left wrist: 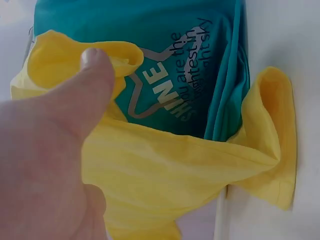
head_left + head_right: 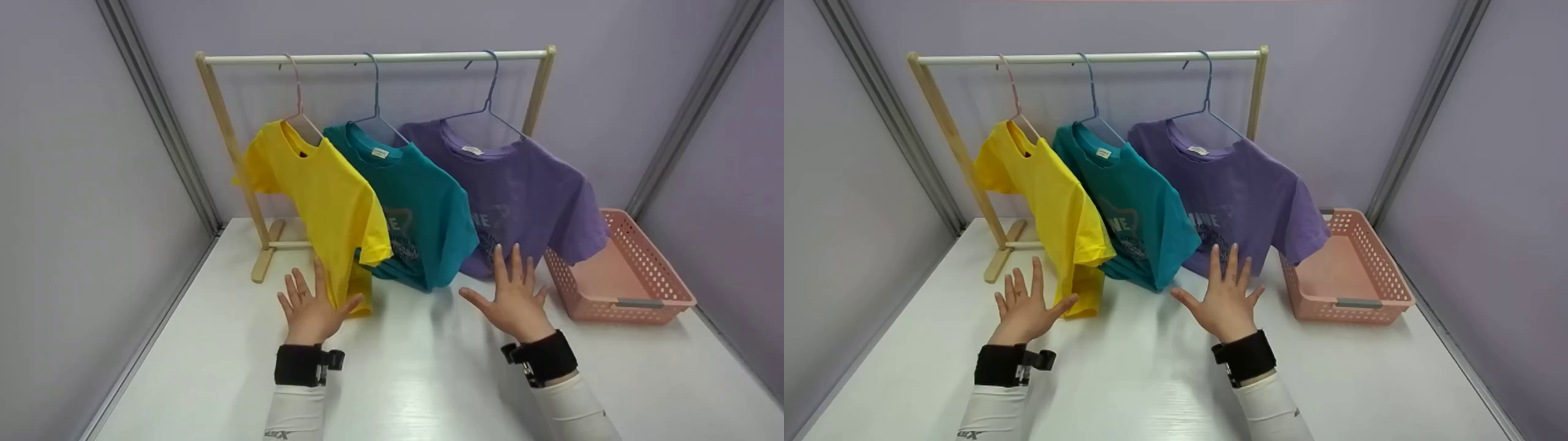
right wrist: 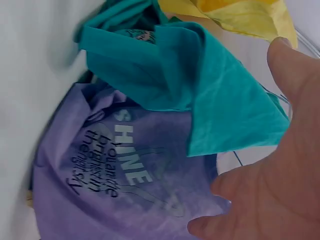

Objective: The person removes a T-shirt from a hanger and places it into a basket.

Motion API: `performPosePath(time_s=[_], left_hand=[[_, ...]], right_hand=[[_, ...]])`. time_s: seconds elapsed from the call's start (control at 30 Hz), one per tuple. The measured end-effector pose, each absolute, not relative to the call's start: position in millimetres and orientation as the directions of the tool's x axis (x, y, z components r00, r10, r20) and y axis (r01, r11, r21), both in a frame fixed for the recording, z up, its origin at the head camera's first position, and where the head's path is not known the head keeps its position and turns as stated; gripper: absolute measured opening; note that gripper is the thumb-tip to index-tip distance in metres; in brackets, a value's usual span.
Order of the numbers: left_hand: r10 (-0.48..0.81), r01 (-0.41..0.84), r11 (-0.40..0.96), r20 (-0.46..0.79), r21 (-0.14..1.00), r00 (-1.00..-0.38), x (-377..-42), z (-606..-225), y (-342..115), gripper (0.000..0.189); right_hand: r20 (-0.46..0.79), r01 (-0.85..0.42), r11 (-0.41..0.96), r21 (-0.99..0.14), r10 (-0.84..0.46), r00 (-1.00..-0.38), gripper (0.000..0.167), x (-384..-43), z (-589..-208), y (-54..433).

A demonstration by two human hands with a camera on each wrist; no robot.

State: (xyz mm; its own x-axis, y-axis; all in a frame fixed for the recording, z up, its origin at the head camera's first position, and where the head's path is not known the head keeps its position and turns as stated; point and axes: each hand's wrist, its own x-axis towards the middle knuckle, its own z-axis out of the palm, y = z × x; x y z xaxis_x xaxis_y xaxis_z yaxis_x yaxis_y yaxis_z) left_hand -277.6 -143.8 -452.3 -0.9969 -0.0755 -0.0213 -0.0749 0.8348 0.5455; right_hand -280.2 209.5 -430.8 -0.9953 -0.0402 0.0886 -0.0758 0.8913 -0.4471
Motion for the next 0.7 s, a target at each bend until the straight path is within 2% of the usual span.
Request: performPosePath(time_s=[0.23,0.47,0.6,0.7], left_hand=[[-0.01,-0.089,0.679,-0.111,0.729,-0.994,-300.5,-448.6,-149.4,0.109],[0.015,-0.087,0.332,-0.097,0.939,-0.995,-332.6,-428.2,-140.4,0.091],[-0.023,-0.118,0.134,-0.116,0.984,-0.993,-349.4,-414.4,-133.5,0.084],[-0.027,-0.151,0.026,-0.15,0.988,-0.988,-358.9,-405.3,-128.7,0.085]], right_hand=[[0.14,-0.111,0.868,-0.484,-0.049,-0.989,0.117,-290.7,-386.2,194.1],[0.281,-0.219,0.853,-0.474,-0.089,-0.955,0.109,-301.8,-339.6,146.2],[0.414,-0.349,0.818,-0.457,-0.151,-0.898,0.097,-311.6,-323.6,115.1],[0.449,-0.443,0.754,-0.485,-0.22,-0.866,0.081,-326.3,-316.1,95.8]])
